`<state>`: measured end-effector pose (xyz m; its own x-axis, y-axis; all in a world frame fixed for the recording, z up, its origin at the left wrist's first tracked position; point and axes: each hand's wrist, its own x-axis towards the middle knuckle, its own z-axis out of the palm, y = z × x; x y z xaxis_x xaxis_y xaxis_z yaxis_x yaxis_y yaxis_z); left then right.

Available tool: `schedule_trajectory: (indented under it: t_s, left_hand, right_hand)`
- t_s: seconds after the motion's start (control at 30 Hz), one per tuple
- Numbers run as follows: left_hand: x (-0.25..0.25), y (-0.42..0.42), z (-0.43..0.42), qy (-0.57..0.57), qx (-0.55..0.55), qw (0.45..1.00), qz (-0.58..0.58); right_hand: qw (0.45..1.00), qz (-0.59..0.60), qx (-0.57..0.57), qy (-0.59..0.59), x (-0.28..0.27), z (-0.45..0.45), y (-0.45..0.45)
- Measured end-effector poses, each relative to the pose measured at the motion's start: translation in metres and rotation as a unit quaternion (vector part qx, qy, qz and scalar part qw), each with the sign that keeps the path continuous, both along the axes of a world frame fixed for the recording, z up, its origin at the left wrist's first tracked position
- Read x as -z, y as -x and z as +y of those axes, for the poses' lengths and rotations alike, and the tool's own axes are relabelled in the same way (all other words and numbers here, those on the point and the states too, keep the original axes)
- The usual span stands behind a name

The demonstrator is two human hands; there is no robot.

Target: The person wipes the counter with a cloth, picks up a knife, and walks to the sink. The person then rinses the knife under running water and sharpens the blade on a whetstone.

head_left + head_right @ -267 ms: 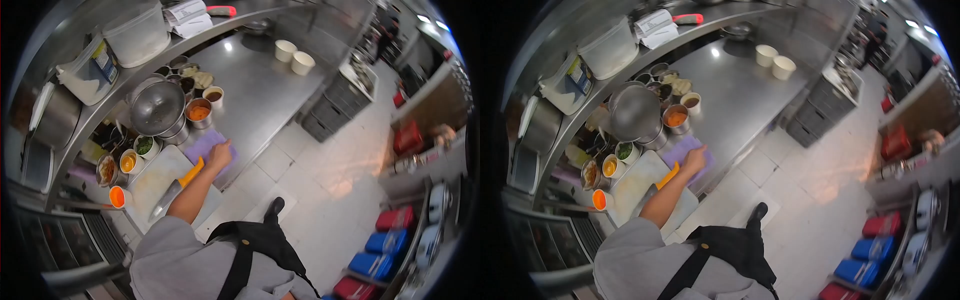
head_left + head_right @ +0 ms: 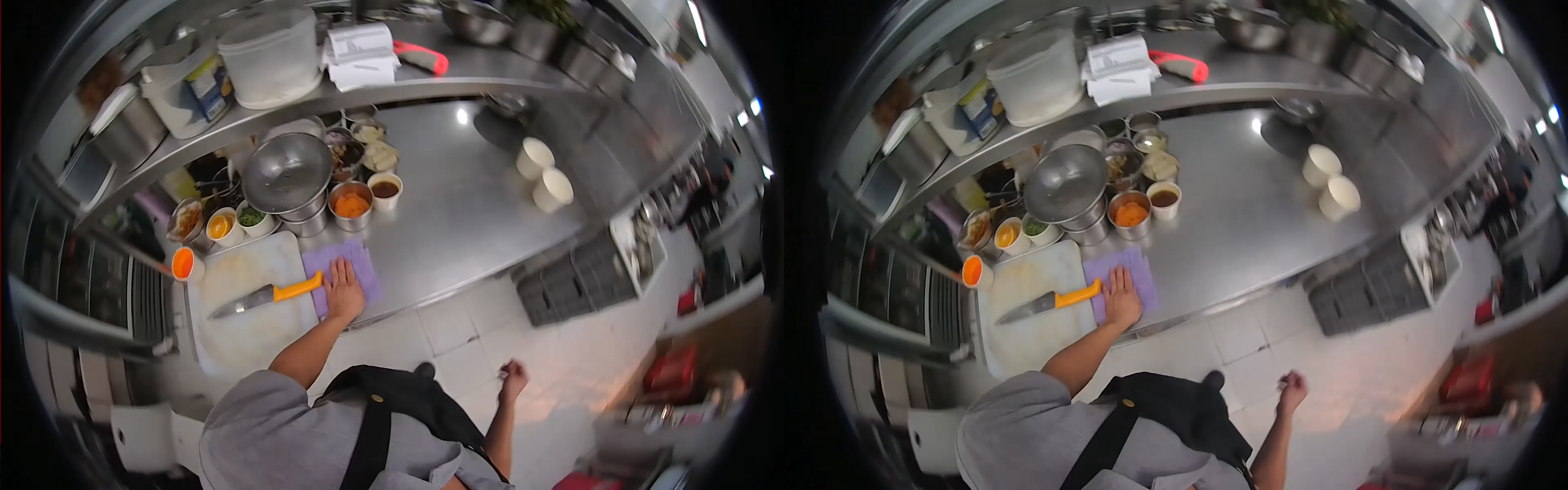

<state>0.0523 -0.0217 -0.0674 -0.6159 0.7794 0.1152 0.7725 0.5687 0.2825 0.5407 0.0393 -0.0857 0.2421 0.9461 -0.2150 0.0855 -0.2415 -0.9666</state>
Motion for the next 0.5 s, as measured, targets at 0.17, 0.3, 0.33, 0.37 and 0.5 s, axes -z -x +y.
schedule_trajectory:
  t_s: [0.17,0.3,0.33,0.37,0.5]
  left_hand:
    - [-0.010,-0.016,0.011,0.032,-0.077,0.996,-0.016]
    - [-0.025,-0.020,0.015,0.045,-0.076,0.996,-0.024]
    - [-0.027,-0.019,0.012,0.041,-0.098,0.994,-0.028]
    - [-0.026,-0.022,0.011,0.042,-0.085,0.995,-0.013]
    - [-0.018,-0.021,0.006,0.073,-0.067,0.995,0.031]
  right_hand:
    - [0.969,0.049,-0.222,-0.091,-0.153,0.286,0.115]
    - [0.888,-0.030,-0.451,-0.086,-0.188,0.392,0.289]
    - [0.865,-0.040,-0.495,-0.072,-0.183,0.400,0.332]
    - [0.844,-0.044,-0.530,-0.070,-0.177,0.406,0.373]
    - [0.824,-0.001,-0.566,-0.031,-0.167,0.417,0.501]
